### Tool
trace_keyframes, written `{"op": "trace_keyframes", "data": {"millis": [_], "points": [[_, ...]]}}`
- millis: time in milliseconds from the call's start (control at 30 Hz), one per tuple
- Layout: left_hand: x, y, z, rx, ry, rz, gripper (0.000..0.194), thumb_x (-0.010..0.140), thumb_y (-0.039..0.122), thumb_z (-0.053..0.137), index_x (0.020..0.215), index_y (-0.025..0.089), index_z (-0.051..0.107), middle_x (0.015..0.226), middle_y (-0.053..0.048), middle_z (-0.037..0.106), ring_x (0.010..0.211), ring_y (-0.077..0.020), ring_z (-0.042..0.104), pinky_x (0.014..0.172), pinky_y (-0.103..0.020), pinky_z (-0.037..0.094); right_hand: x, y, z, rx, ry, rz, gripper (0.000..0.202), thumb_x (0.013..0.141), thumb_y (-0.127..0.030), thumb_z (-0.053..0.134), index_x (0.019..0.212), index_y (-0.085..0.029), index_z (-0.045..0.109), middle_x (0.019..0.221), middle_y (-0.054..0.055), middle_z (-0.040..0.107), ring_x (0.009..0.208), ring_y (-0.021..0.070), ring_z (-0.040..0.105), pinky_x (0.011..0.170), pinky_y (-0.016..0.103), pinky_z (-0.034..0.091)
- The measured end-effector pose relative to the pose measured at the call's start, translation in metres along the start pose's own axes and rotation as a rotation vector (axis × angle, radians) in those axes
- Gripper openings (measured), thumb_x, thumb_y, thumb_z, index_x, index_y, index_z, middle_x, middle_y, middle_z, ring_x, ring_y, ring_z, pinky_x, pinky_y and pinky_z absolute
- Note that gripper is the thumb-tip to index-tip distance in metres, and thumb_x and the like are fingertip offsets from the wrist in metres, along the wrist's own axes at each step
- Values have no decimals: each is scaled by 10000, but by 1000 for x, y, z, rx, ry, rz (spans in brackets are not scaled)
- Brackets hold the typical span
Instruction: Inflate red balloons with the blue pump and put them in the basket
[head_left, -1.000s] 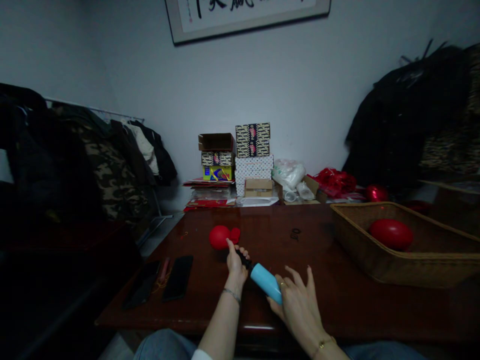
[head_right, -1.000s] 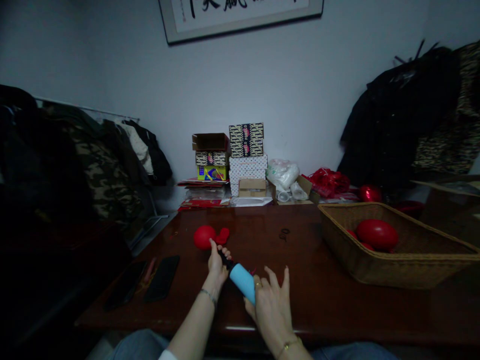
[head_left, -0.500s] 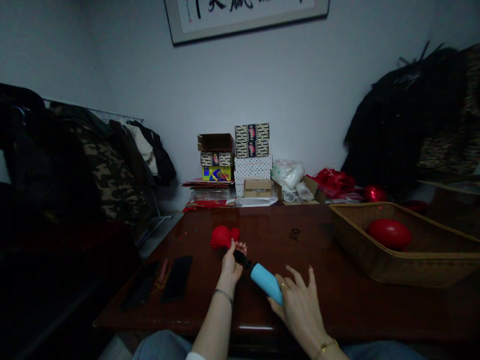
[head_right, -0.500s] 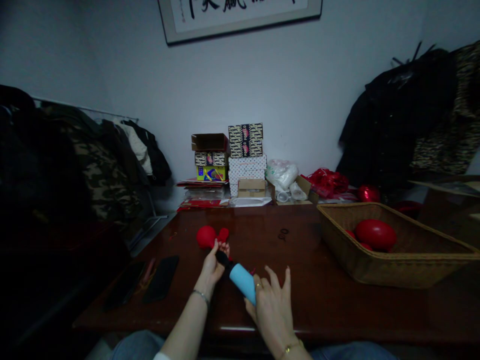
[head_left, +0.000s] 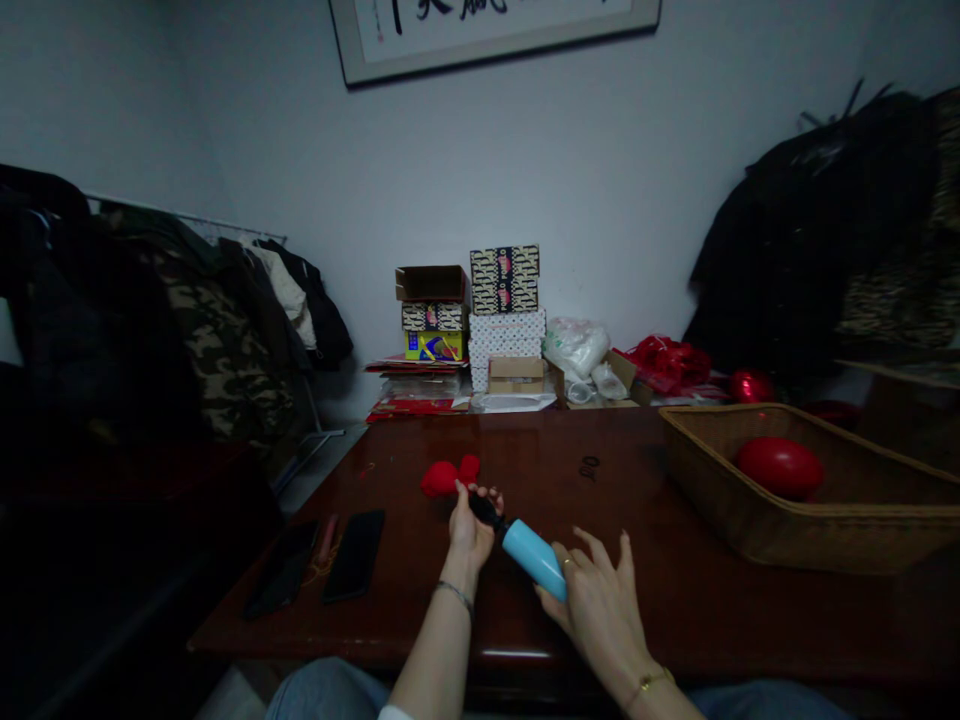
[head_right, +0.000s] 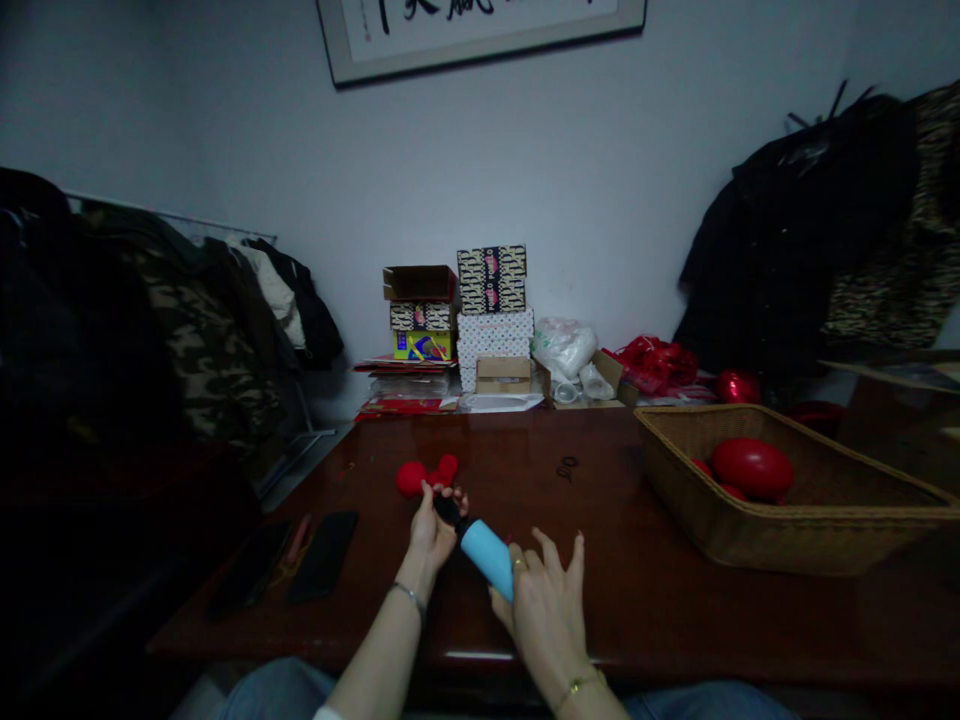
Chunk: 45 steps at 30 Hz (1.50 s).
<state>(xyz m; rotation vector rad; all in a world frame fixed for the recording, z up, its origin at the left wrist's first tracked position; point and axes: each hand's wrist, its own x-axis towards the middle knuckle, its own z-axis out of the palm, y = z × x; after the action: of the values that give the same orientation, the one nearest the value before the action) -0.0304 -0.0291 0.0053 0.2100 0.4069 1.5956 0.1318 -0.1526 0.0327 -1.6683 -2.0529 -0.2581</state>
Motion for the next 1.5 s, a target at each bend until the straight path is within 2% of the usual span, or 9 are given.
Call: {"op": "trace_keyframes", "data": {"millis": [100, 300, 400, 500, 633, 833, 1067, 1300, 1500], "points": [[-4, -2, -2, 11, -32, -27, 234, 853, 366, 544, 746, 159, 554, 670, -29, 561, 681, -165, 609, 686, -339, 535, 1, -1, -1, 4, -1, 5, 345, 755, -355, 592, 1059, -193, 619, 902, 77, 684, 1142, 302, 476, 1056, 609, 48], [-11, -8, 4, 39, -10, -14, 169, 834, 320, 588, 790, 161, 553, 718, -36, 574, 710, -169, 617, 721, -357, 533, 3, -5, -1, 4, -5, 16, 383, 755, -356, 600, 1091, -172, 605, 934, 85, 680, 1157, 300, 466, 1061, 611, 21], [-9, -10, 7, 40, 45, 24, 187, 846, 308, 572, 744, 164, 510, 608, 11, 496, 528, -103, 530, 566, -255, 505, 4, -9, -1, -10, -13, 13, 377, 755, -355, 602, 1085, -173, 609, 927, 88, 681, 1156, 300, 468, 1062, 612, 12], [-3, -9, 8, 78, 134, 68, 222, 878, 284, 519, 700, 167, 456, 544, 39, 423, 421, -64, 416, 413, -175, 387, 5, -11, -1, -16, -25, 9, 386, 752, -378, 607, 1080, -175, 614, 939, 92, 683, 1162, 300, 466, 1070, 600, 14], [9, 1, 2, 139, 189, 131, 245, 885, 311, 504, 698, 170, 432, 533, 45, 408, 401, -52, 379, 362, -153, 305, 2, -8, -1, -16, -24, -14, 417, 756, -403, 603, 1110, -182, 604, 957, 91, 684, 1166, 296, 467, 1080, 584, 14], [24, 20, -7, 145, 185, 162, 274, 880, 349, 499, 685, 181, 406, 520, 57, 383, 381, -50, 355, 351, -157, 291, -15, 7, -1, 3, 18, -68, 374, 747, -351, 602, 1087, -195, 609, 946, 63, 690, 1155, 292, 480, 1085, 585, 13], [29, 34, -3, 138, 262, 179, 255, 909, 275, 434, 676, 181, 389, 519, 58, 370, 373, -47, 355, 331, -142, 255, -34, 27, -7, 26, 140, -122, 388, 691, -404, 643, 1029, -216, 632, 918, 41, 706, 1097, 292, 526, 1083, 589, 41], [24, 28, 1, 94, 225, 165, 249, 909, 260, 425, 674, 186, 384, 507, 68, 336, 352, -42, 315, 319, -143, 233, -37, 27, -14, 5, 149, -120, 364, 685, -400, 643, 993, -207, 644, 890, 40, 708, 1094, 291, 535, 1087, 589, 32], [20, 16, 3, 90, 184, 166, 230, 879, 268, 466, 678, 187, 391, 518, 71, 338, 353, -37, 305, 323, -144, 229, -23, 12, -14, -30, 64, -80, 358, 714, -356, 616, 1032, -193, 631, 921, 60, 698, 1125, 295, 508, 1084, 596, 38]]}}
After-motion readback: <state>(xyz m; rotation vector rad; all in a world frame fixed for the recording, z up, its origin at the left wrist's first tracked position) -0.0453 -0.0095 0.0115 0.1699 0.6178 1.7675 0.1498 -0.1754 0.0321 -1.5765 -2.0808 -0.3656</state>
